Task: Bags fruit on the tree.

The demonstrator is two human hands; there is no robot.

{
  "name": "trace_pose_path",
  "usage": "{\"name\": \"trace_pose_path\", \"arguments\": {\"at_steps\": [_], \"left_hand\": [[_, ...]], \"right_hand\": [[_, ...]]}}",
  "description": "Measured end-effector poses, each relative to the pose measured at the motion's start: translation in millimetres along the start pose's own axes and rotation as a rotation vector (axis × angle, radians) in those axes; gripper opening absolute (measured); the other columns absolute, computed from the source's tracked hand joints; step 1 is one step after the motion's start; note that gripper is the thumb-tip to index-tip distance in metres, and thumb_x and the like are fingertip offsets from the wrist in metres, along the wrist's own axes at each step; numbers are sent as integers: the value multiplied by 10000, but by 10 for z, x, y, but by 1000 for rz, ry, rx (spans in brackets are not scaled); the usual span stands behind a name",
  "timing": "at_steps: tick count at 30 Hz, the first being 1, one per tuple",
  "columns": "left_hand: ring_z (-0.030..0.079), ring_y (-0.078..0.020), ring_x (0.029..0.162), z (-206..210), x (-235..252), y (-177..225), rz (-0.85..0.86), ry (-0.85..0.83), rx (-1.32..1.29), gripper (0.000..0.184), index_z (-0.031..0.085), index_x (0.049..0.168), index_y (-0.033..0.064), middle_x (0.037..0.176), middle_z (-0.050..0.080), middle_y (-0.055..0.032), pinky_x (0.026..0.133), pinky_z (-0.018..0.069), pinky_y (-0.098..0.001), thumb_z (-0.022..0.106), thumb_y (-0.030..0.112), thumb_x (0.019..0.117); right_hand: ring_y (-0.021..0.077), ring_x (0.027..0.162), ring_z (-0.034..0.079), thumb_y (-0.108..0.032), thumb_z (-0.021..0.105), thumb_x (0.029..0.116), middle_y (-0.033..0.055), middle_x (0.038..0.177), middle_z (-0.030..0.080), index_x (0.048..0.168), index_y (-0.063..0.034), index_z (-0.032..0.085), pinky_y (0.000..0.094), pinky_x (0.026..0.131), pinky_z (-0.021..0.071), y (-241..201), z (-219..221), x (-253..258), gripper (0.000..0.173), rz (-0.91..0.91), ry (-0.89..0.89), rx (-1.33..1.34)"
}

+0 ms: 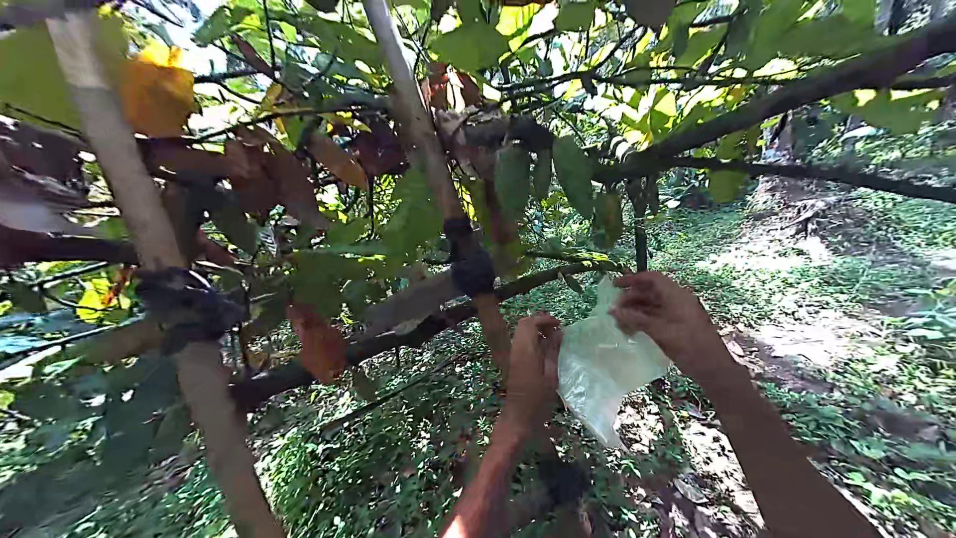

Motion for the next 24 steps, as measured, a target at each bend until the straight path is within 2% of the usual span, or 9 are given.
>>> {"name": "trace_pose_path", "arguments": {"at_steps": [3, 6, 7, 9, 13, 15, 17, 20, 24], "left_hand": [[678, -191, 1003, 84, 70, -46, -68, -334, -110, 304, 594, 1266, -71, 1173, 664, -174, 889, 574, -347, 588, 77, 1001], [632, -256, 1215, 103, 206, -9, -155, -562, -239, 663, 386, 1501, -54, 1433, 525, -222, 1009, 555, -398, 701, 157, 956], [577, -279, 1299, 87, 280, 19, -155, -576, -260, 804, 310, 1551, -40, 1509, 464, -229, 1060, 514, -422, 743, 213, 922], [531, -275, 1345, 55, 458, 73, -122, -502, -329, 965, 233, 1587, -12, 1511, 476, -212, 1097, 471, -437, 801, 264, 858], [648, -191, 1155, 49, 702, 279, -53, -380, -411, 1006, 195, 1599, 58, 1360, 609, -142, 965, 562, -378, 829, 139, 822], [676, -209, 1100, 76, 713, 343, -29, -299, -334, 936, 237, 1587, 49, 1306, 641, -163, 928, 581, -388, 805, 76, 843], [705, -242, 1030, 79, 697, 323, 1, -191, -218, 731, 347, 1540, 5, 1238, 670, -194, 891, 593, -411, 716, 12, 909], [725, -205, 936, 22, 703, 178, -6, -145, -136, 384, 566, 1336, -33, 1144, 702, -165, 856, 613, -386, 629, -30, 958], [720, -177, 877, -49, 730, 2, -1, -104, -157, 252, 650, 1213, -52, 1040, 722, -145, 837, 612, -364, 637, -5, 966]], "right_hand": [[192, 895, 708, -95, 608, 995, 118, 1077, 698, 1303, -23, 588, 396, 801, 617, 5, -95, 78, 317, -77, -39, -123], [182, 846, 688, -73, 546, 1014, 118, 1018, 696, 1272, -26, 618, 387, 772, 598, -54, -101, 166, 272, -137, -104, -196], [177, 838, 686, -72, 532, 1024, 121, 1006, 694, 1264, -20, 618, 386, 776, 597, -89, -95, 207, 260, -157, -141, -210], [158, 806, 678, -91, 529, 1041, 115, 980, 684, 1241, -6, 616, 365, 760, 598, -135, -81, 297, 234, -222, -226, -233], [161, 768, 664, -88, 563, 1030, 105, 926, 680, 1177, -7, 628, 367, 730, 586, -181, -31, 468, 180, -321, -325, -315], [190, 774, 685, -67, 595, 1009, 120, 918, 694, 1143, 0, 631, 396, 735, 595, -194, 8, 537, 154, -417, -315, -390], [208, 745, 688, -82, 607, 1008, 125, 900, 698, 1127, -4, 634, 415, 709, 596, -182, 46, 584, 145, -451, -316, -431], [223, 721, 687, -144, 604, 1024, 123, 887, 699, 1116, -20, 654, 434, 678, 599, -128, 51, 644, 163, -443, -305, -451], [227, 814, 711, -144, 634, 1009, 122, 987, 715, 1126, -22, 684, 455, 776, 613, -134, -28, 741, 176, -371, -285, -461]]}}
Point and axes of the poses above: each hand's wrist, its own x-axis towards the middle knuckle, its own z-axis out of the palm, y = z × x, the point moved 3 cm from there along x, towards the middle knuckle
